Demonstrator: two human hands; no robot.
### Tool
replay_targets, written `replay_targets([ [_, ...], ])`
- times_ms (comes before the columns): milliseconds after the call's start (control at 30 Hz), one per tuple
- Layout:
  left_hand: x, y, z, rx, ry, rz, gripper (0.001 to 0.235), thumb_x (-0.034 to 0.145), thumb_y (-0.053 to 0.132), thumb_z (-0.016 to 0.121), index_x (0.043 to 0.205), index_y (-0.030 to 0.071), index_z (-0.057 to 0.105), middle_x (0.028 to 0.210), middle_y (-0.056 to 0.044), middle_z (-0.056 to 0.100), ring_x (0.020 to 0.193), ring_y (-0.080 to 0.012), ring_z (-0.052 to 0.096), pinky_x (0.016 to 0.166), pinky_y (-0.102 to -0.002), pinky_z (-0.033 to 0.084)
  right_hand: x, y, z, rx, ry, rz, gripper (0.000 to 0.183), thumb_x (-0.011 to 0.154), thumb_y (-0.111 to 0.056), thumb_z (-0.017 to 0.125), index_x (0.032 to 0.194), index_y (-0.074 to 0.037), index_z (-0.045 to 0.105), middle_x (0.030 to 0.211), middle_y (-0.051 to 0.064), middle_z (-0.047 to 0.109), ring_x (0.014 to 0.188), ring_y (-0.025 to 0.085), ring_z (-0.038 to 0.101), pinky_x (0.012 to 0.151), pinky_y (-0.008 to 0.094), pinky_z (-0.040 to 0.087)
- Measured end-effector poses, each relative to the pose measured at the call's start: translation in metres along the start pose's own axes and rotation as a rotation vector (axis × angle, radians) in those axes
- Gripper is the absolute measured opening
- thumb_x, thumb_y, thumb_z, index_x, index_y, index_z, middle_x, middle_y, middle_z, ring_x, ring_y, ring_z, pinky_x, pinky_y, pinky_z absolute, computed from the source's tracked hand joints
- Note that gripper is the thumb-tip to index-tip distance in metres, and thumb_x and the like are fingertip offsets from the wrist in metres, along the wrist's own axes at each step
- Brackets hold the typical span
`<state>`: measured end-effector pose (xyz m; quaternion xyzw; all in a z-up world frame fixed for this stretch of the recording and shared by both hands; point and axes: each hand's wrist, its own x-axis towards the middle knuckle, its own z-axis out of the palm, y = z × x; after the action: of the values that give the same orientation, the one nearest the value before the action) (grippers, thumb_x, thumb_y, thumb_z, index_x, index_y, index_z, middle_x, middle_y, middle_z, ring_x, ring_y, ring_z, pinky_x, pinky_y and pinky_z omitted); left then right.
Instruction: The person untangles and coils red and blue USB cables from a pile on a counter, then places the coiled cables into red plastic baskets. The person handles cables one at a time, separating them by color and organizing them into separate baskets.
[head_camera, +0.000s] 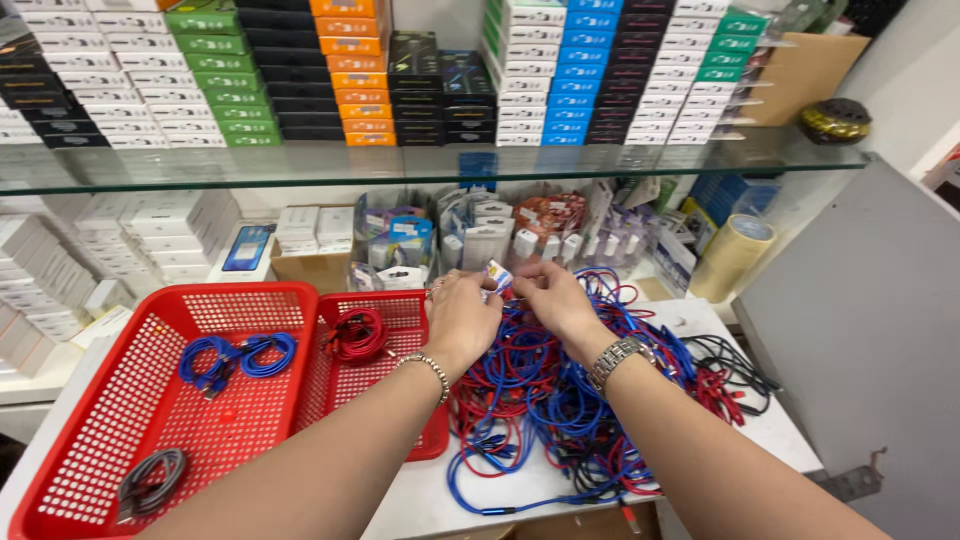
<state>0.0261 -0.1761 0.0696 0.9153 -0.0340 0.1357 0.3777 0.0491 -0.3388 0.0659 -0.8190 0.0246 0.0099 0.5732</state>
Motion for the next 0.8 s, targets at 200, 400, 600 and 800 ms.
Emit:
replay_targets([
  [200,-0.002,0.047,0.033,-0.008,0.025,-0.015,0.02,0.085,0.025,0.07,0.099,0.014,0.08,0.116,-0.014,0.071,0.117,-0.0343,0.06,0.102,-0.046,0.045,-0.006,0.024,-0.094,-0.434,0.064,0.093,0.033,0.091,-0.034,0.07,0.112,-0.01,0.077,0.108,0.006,0.078,0.102,0.017,0.071,0.089,0.031,0.052],
  [400,-0.002,0.053,0.059,-0.159,-0.136,-0.153,0.026,0.09,0.025,0.064,0.106,0.014,0.081,0.104,-0.016,0.078,0.099,-0.03,0.073,0.09,-0.038,0.055,0.016,-0.005,-0.119,-0.046,-0.228,0.092,0.033,0.095,-0.02,0.062,0.125,-0.01,0.073,0.113,0.005,0.077,0.095,0.014,0.065,0.084,0.031,0.053],
  [600,-0.004,0.047,0.084,-0.207,-0.324,-0.108,0.03,0.089,0.027,0.065,0.114,0.014,0.077,0.099,-0.011,0.079,0.091,-0.0232,0.074,0.086,-0.035,0.056,0.006,-0.06,-0.154,0.31,-0.298,-0.127,0.032,0.098,-0.012,0.061,0.127,0.002,0.065,0.11,0.01,0.073,0.095,0.015,0.069,0.082,0.029,0.06],
  [800,-0.022,0.027,0.091,-0.183,-0.397,-0.425,0.032,0.089,0.026,0.067,0.116,0.011,0.077,0.101,-0.016,0.079,0.092,-0.0278,0.076,0.085,-0.04,0.059,-0.004,-0.057,-0.171,0.431,-0.243,-0.15,0.021,0.096,-0.005,0.061,0.116,0.0,0.062,0.101,0.008,0.067,0.092,0.016,0.067,0.082,0.033,0.061],
])
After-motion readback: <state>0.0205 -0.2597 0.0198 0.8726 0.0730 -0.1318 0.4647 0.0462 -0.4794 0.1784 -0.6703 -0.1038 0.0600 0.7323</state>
